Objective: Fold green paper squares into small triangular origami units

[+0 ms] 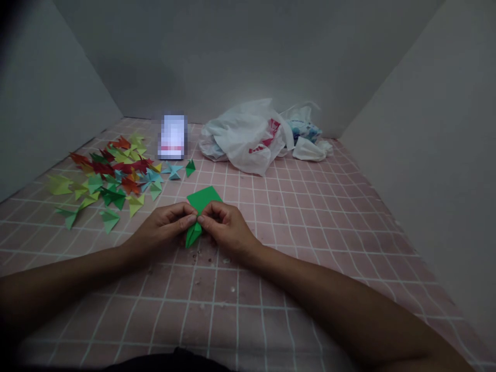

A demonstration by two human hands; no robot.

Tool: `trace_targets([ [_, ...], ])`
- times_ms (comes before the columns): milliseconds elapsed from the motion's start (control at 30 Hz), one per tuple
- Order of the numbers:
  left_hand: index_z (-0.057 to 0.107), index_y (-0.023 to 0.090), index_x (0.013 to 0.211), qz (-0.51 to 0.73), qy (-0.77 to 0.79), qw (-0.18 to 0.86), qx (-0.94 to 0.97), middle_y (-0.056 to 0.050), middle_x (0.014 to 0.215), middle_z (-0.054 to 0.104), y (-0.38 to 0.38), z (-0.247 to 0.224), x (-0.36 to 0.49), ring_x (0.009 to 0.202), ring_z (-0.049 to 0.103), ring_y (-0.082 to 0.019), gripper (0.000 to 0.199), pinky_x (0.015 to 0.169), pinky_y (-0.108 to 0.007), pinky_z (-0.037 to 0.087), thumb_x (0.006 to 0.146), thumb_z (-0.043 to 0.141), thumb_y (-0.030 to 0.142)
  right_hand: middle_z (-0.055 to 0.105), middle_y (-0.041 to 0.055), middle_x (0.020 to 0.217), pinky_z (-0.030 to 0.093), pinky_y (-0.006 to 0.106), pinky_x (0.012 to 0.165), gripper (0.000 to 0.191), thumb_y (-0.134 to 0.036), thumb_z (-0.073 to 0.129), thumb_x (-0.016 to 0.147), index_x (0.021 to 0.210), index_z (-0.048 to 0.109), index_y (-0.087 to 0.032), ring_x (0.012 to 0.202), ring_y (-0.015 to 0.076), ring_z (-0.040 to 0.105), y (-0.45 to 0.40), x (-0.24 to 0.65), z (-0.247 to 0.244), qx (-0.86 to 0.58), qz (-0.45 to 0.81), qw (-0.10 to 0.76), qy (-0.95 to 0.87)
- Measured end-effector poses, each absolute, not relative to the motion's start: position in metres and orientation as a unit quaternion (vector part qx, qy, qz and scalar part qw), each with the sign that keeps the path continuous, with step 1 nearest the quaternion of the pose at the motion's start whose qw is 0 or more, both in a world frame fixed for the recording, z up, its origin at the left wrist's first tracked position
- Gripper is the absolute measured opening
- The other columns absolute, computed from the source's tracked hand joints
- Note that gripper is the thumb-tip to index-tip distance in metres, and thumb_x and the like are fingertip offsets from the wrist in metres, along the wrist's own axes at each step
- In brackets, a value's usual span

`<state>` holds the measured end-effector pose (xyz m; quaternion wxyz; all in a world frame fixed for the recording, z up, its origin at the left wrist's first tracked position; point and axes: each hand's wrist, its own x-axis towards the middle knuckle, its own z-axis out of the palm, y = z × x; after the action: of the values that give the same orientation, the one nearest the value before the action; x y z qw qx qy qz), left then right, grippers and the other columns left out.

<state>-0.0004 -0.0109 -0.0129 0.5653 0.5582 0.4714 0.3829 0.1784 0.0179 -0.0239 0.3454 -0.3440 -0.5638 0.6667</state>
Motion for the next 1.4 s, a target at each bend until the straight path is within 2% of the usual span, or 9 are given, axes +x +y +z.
trace_targets([
  [167, 0.061, 0.015, 0.084, 0.38, 0.459, 0.57, 0.565, 0.003, 0.069, 0.057, -0.01, -0.012, -0.001, 0.058, 0.053, -0.009, 0.024, 0.054, -0.021, 0.043, 0.087, 0.065, 0.039, 0.048, -0.006, 0.058, 0.033, 0.022, 0.046, 0.025, -0.033, 0.067, 0.083, 0.069, 0.051, -0.02, 0.048, 0.0078, 0.044, 0.018, 0.177, -0.026, -0.356, 0.633, 0.361, -0.584],
  [333, 0.058, 0.016, 0.083, 0.373, 0.468, 0.598, 0.533, 0.005, 0.065, 0.056, -0.006, -0.018, -0.001, 0.054, 0.051, -0.008, 0.025, 0.051, -0.02, 0.04, 0.078, 0.072, 0.035, 0.05, -0.006, 0.055, 0.034, 0.022, 0.047, 0.026, -0.036, 0.066, 0.084, 0.07, 0.052, -0.02, 0.048, 0.0082, 0.045, 0.019, 0.178, -0.026, -0.351, 0.633, 0.354, -0.592],
  [467, 0.059, 0.016, 0.082, 0.349, 0.477, 0.607, 0.531, 0.003, 0.065, 0.059, -0.006, -0.022, -0.001, 0.053, 0.052, -0.009, 0.024, 0.051, -0.022, 0.04, 0.077, 0.071, 0.036, 0.051, -0.0063, 0.055, 0.035, 0.022, 0.046, 0.03, -0.044, 0.068, 0.084, 0.075, 0.052, -0.02, 0.046, 0.0086, 0.046, 0.021, 0.178, -0.024, -0.343, 0.65, 0.343, -0.585],
  [800, 0.06, 0.016, 0.082, 0.344, 0.471, 0.605, 0.542, 0.003, 0.067, 0.058, -0.006, -0.022, 0.0, 0.055, 0.047, -0.008, 0.022, 0.052, -0.022, 0.036, 0.079, 0.07, 0.035, 0.053, -0.0058, 0.053, 0.035, 0.023, 0.047, 0.025, -0.037, 0.061, 0.09, 0.073, 0.053, -0.02, 0.046, 0.0085, 0.047, 0.017, 0.179, -0.026, -0.367, 0.605, 0.383, -0.593],
  [933, 0.057, 0.017, 0.087, 0.387, 0.473, 0.595, 0.522, 0.002, 0.076, 0.061, -0.005, -0.021, 0.001, 0.061, 0.054, -0.009, 0.023, 0.054, -0.022, 0.041, 0.075, 0.073, 0.03, 0.054, -0.0049, 0.056, 0.038, 0.023, 0.044, 0.034, -0.048, 0.052, 0.095, 0.075, 0.051, -0.021, 0.044, 0.0091, 0.047, 0.02, 0.178, -0.027, -0.351, 0.643, 0.374, -0.569],
  [1000, 0.055, 0.018, 0.089, 0.409, 0.463, 0.59, 0.519, 0.003, 0.079, 0.06, -0.005, -0.021, 0.002, 0.066, 0.057, -0.01, 0.026, 0.057, -0.022, 0.043, 0.073, 0.074, 0.027, 0.054, -0.0049, 0.059, 0.036, 0.023, 0.043, 0.035, -0.05, 0.056, 0.093, 0.075, 0.051, -0.021, 0.045, 0.0088, 0.047, 0.021, 0.178, -0.026, -0.347, 0.645, 0.365, -0.574],
  [1133, 0.053, 0.019, 0.091, 0.435, 0.436, 0.583, 0.531, 0.004, 0.08, 0.06, -0.006, -0.021, 0.003, 0.069, 0.059, -0.009, 0.029, 0.059, -0.021, 0.044, 0.073, 0.075, 0.021, 0.05, -0.0055, 0.055, 0.03, 0.022, 0.045, 0.032, -0.042, 0.067, 0.086, 0.069, 0.054, -0.019, 0.047, 0.0075, 0.042, 0.02, 0.179, -0.024, -0.361, 0.607, 0.347, -0.618],
  [1267, 0.051, 0.021, 0.101, 0.437, 0.424, 0.597, 0.523, 0.001, 0.088, 0.065, -0.007, -0.023, 0.002, 0.075, 0.063, -0.011, 0.035, 0.062, -0.021, 0.046, 0.075, 0.074, 0.019, 0.051, -0.0051, 0.052, 0.031, 0.022, 0.046, 0.033, -0.042, 0.061, 0.09, 0.068, 0.054, -0.019, 0.046, 0.0079, 0.042, 0.017, 0.18, -0.024, -0.372, 0.602, 0.361, -0.607],
  [1400, 0.054, 0.022, 0.102, 0.469, 0.413, 0.572, 0.532, 0.0, 0.093, 0.064, -0.005, -0.025, 0.001, 0.087, 0.064, -0.014, 0.037, 0.075, -0.025, 0.05, 0.074, 0.076, 0.016, 0.052, -0.0045, 0.052, 0.031, 0.023, 0.045, 0.034, -0.041, 0.058, 0.092, 0.067, 0.054, -0.019, 0.044, 0.0078, 0.043, 0.018, 0.179, -0.023, -0.389, 0.59, 0.374, -0.601],
])
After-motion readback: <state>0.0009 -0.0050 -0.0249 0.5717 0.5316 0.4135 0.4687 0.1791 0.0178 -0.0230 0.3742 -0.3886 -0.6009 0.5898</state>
